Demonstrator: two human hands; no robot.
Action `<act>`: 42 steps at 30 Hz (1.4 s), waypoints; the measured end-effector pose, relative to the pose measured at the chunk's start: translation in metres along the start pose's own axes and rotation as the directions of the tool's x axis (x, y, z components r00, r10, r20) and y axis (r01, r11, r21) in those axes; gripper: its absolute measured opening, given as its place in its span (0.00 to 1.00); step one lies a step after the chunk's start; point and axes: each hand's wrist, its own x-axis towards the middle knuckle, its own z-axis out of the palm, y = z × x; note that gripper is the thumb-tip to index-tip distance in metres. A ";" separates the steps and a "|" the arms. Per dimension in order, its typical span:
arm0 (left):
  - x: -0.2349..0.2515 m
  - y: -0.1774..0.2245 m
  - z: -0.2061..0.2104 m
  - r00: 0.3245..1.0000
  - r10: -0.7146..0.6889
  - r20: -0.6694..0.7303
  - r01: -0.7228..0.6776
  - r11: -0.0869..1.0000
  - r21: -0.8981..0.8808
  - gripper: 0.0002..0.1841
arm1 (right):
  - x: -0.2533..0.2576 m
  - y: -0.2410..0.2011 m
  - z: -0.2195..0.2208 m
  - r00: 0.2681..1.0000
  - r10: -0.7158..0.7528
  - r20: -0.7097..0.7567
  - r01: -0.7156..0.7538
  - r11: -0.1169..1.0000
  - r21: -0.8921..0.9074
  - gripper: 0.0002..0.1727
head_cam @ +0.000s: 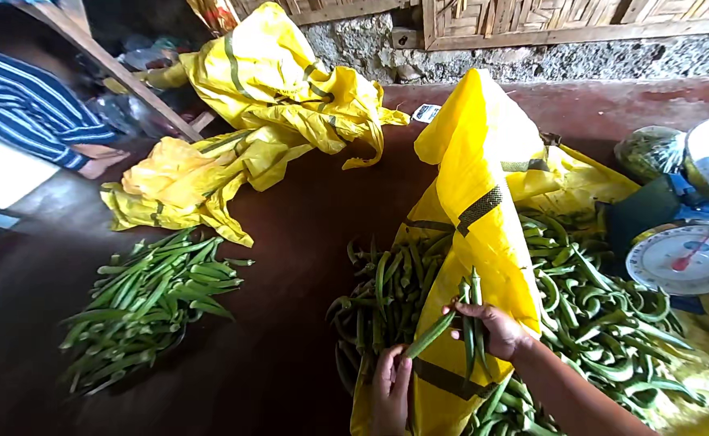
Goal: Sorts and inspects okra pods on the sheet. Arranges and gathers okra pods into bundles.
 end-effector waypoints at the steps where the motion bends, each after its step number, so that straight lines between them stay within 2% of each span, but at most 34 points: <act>1: 0.000 0.002 -0.006 1.000 0.024 -0.009 -0.024 0.999 0.049 0.16 | 0.000 -0.006 -0.005 1.000 -0.024 0.015 0.025 0.998 -0.061 0.10; 2: 0.000 0.006 -0.015 0.999 0.047 0.015 -0.048 0.995 0.084 0.16 | -0.001 -0.014 -0.008 0.999 -0.050 0.016 0.051 0.993 -0.106 0.12; 4: 0.000 0.012 -0.037 0.977 0.111 0.184 -0.133 0.985 0.110 0.15 | -0.005 -0.032 -0.016 0.999 -0.047 0.028 0.051 0.982 -0.181 0.16; 6: 0.011 0.015 -0.039 0.914 0.190 0.358 -0.242 0.965 0.104 0.13 | -0.009 -0.041 -0.022 0.987 0.072 0.141 -0.022 0.945 -0.326 0.20; 8: 0.028 0.022 -0.014 0.886 0.207 0.415 -0.286 0.948 0.137 0.14 | -0.009 -0.031 -0.022 0.936 0.239 0.258 -0.091 0.873 -0.479 0.30; 10: 0.054 0.029 0.018 0.919 0.124 0.375 -0.212 0.955 0.205 0.19 | -0.004 -0.012 -0.024 0.899 0.317 0.303 -0.125 0.848 -0.516 0.34; 12: 0.087 0.026 0.044 0.973 0.070 0.218 -0.145 0.925 0.352 0.20 | 0.005 0.004 -0.033 0.912 0.275 0.303 -0.124 0.891 -0.436 0.34; 13: 0.103 0.025 0.055 0.987 0.013 0.159 -0.090 0.870 0.485 0.19 | 0.007 0.009 -0.038 0.934 0.227 0.276 -0.107 0.914 -0.391 0.33; 15: 0.126 0.027 0.076 0.952 -0.259 0.160 0.055 0.661 0.748 0.21 | 0.010 0.012 -0.046 0.977 0.127 0.173 -0.066 0.944 -0.322 0.27; 17: 0.135 0.028 0.096 0.909 -0.397 0.129 0.086 0.480 0.873 0.23 | 0.011 0.010 -0.052 0.999 0.036 0.040 -0.024 0.965 -0.261 0.15; 18: 0.138 0.028 0.098 0.902 -0.411 0.129 0.078 0.450 0.890 0.24 | 0.011 0.007 -0.055 1.000 0.006 0.002 -0.005 0.975 -0.221 0.15; 19: 0.139 0.025 0.095 0.900 -0.408 0.155 0.069 0.483 0.873 0.24 | 0.011 0.006 -0.057 0.999 -0.023 -0.033 0.017 0.984 -0.179 0.16; 20: 0.139 0.019 0.085 0.902 -0.383 0.198 0.073 0.589 0.805 0.24 | 0.011 0.005 -0.058 0.996 -0.045 -0.071 0.035 0.990 -0.138 0.16; 21: 0.137 0.010 0.072 0.918 -0.322 0.230 0.098 0.749 0.656 0.22 | 0.010 0.004 -0.057 0.992 -0.058 -0.109 0.047 0.994 -0.102 0.14; 22: 0.132 0.004 0.061 0.940 -0.254 0.225 0.141 0.896 0.421 0.21 | 0.011 0.002 -0.055 0.988 -0.068 -0.136 0.059 0.996 -0.069 0.12; 23: 0.122 0.001 0.052 0.960 -0.202 0.193 0.175 0.973 0.148 0.19 | 0.010 0.002 -0.054 0.987 -0.068 -0.144 0.061 0.997 -0.047 0.12; 24: 0.111 0.001 0.046 0.965 -0.187 0.186 0.209 0.972 -0.107 0.18 | 0.009 0.002 -0.053 0.987 -0.065 -0.145 0.060 0.997 -0.039 0.13; 26: 0.089 0.010 0.038 0.942 -0.215 0.256 0.313 0.836 -0.451 0.19 | 0.008 0.005 -0.047 0.988 -0.066 -0.139 0.059 0.997 -0.054 0.15; 28: 0.069 0.018 0.039 0.910 -0.239 0.339 0.398 0.736 -0.548 0.20 | 0.007 0.008 -0.037 0.990 -0.104 -0.092 0.092 0.988 -0.121 0.16; 30: 0.054 0.022 0.047 0.888 -0.248 0.387 0.422 0.774 -0.473 0.17 | 0.008 0.012 -0.029 0.985 -0.166 -0.035 0.156 0.966 -0.206 0.17; 33: 0.030 0.026 0.066 0.900 -0.254 0.354 0.311 0.944 -0.113 0.12 | 0.015 0.019 -0.022 0.968 -0.252 -0.016 0.240 0.939 -0.247 0.23; 35: 0.018 0.028 0.072 0.895 -0.245 0.372 0.206 0.968 0.143 0.17 | 0.018 0.019 -0.013 0.955 -0.285 -0.083 0.262 0.941 -0.214 0.19; 37: 0.008 0.025 0.081 0.907 -0.174 0.383 0.051 0.950 0.309 0.18 | 0.019 0.018 -0.010 0.957 -0.253 -0.143 0.219 0.951 -0.217 0.17; 39: 0.000 0.027 0.086 0.906 -0.062 0.419 -0.106 0.925 0.365 0.20 | 0.017 0.013 -0.011 0.972 -0.141 -0.191 0.101 0.974 -0.202 0.14; 42: -0.001 0.017 0.092 0.853 0.180 0.490 -0.382 0.856 0.349 0.23 | 0.018 0.013 -0.024 0.975 0.031 -0.221 -0.055 0.993 -0.106 0.09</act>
